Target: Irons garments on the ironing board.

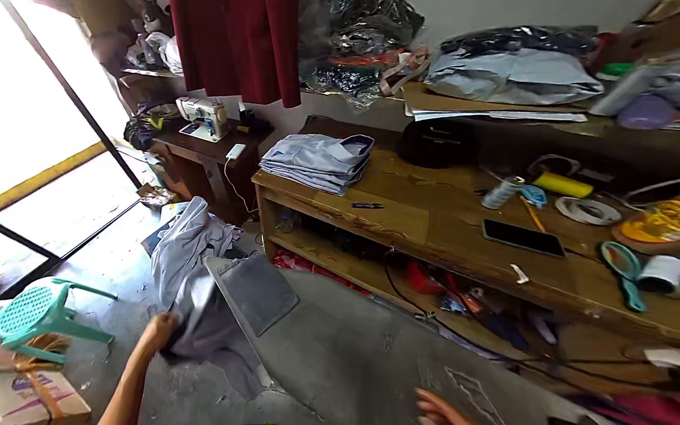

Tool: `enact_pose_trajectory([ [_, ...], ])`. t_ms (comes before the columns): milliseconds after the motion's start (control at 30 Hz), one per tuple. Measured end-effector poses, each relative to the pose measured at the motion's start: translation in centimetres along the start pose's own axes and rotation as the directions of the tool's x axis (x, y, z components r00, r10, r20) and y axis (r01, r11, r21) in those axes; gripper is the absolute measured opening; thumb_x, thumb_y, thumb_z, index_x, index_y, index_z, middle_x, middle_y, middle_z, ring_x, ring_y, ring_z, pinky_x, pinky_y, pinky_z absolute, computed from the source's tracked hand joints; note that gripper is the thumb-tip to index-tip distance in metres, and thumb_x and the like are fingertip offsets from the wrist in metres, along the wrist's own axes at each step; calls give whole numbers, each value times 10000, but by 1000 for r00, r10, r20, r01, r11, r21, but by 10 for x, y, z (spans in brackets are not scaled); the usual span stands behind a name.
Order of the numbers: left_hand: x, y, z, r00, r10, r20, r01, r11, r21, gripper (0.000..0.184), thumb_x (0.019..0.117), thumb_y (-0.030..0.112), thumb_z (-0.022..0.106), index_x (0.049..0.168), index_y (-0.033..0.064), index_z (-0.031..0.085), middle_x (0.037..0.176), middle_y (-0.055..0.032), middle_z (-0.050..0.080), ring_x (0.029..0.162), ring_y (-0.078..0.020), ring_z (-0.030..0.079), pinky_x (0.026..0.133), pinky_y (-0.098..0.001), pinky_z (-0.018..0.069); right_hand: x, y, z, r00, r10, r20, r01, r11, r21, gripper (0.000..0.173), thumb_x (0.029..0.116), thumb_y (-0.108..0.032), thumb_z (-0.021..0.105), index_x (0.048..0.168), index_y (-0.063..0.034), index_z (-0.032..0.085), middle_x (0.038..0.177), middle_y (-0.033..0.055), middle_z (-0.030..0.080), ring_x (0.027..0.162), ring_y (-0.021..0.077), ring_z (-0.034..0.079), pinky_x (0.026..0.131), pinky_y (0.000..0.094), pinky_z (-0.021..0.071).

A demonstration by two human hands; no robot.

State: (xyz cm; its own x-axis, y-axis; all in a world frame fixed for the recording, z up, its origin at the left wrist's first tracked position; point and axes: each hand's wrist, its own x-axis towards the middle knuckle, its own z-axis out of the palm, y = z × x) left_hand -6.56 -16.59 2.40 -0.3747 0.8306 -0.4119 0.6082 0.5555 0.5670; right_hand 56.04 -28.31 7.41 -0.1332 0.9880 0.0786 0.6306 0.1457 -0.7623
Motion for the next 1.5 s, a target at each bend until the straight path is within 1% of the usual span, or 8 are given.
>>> enact_pose_trajectory([
  [233, -154, 113, 23, 381, 417, 825, -757, 653, 20, 341, 1059, 277, 546, 1072, -15, 722, 954, -232, 724, 932, -390, 707, 877, -617, 529, 74, -126, 161, 805, -369, 465, 274, 926, 260, 815, 798, -395, 854, 1504, -151, 528, 1591, 105, 454, 1479, 267, 413, 1194, 550, 346],
  [333, -164, 138, 3, 179, 665, 725, -803, 524, -284, 304, 1001, 310, 653, 986, 15, 721, 789, -131, 701, 711, -234, 675, 666, -471, 550, 84, -148, 160, 727, -541, 423, 316, 810, 494, 305, 874, -257, 793, 1015, 7, 736, 988, 150, 737, 971, 232, 700, 887, 453, 542],
  [433, -142, 138, 6, 128, 715, 687, -681, 567, -463, 281, 908, 296, 780, 1009, 40, 725, 861, -42, 719, 798, -78, 666, 747, -315, 565, 68, -168, 101, 758, -550, 352, 330, 788, 519, 295, 978, -255, 687, 832, 0, 657, 736, 75, 636, 722, 121, 624, 662, 293, 505],
  [667, -143, 117, 98, 226, 639, 735, -711, 624, -324, 233, 931, 218, 734, 1006, -1, 763, 949, -138, 762, 915, -231, 732, 897, -497, 578, -40, -167, -42, 928, -347, -136, 373, 873, 315, 234, 965, -319, 726, 933, -90, 690, 814, -28, 683, 768, -3, 641, 691, 161, 538],
  [900, -123, 197, 50, 284, 914, 289, -574, 404, -712, 298, 819, 130, 840, 1055, 218, 680, 897, 119, 725, 759, 5, 680, 670, -211, 596, -107, -159, -103, 912, -128, -391, 225, 951, 213, 185, 915, -257, 775, 1019, -155, 659, 809, -111, 648, 729, -57, 605, 651, 120, 519],
  [1133, -91, 290, 104, 612, 788, 66, -572, 499, -651, 521, 821, 14, 750, 1243, 27, 444, 842, 40, 659, 695, -49, 660, 639, -268, 604, -51, -46, -97, 899, 288, -329, -102, 869, 484, 919, 790, -62, 834, 1559, -103, 333, 1193, 100, 699, 893, 172, 733, 808, 379, 639],
  [1367, -63, 276, 154, 658, 732, 177, -499, 600, -626, 258, 925, -4, 652, 1112, 48, 482, 786, 18, 678, 676, -71, 666, 642, -264, 576, -40, 40, -71, 778, 549, -305, -135, 621, 772, 676, 809, 74, 707, 1398, -73, 411, 909, 65, 720, 775, 164, 725, 773, 358, 627],
  [1500, -48, 266, 160, 594, 748, 296, -538, 643, -545, 240, 1004, 33, 518, 1222, -7, 610, 1000, -39, 690, 803, -77, 646, 727, -268, 555, -34, 72, -63, 829, 458, -321, -63, 648, 759, 222, 864, 119, 593, 967, -75, 627, 851, -29, 687, 791, 65, 660, 767, 249, 577],
])
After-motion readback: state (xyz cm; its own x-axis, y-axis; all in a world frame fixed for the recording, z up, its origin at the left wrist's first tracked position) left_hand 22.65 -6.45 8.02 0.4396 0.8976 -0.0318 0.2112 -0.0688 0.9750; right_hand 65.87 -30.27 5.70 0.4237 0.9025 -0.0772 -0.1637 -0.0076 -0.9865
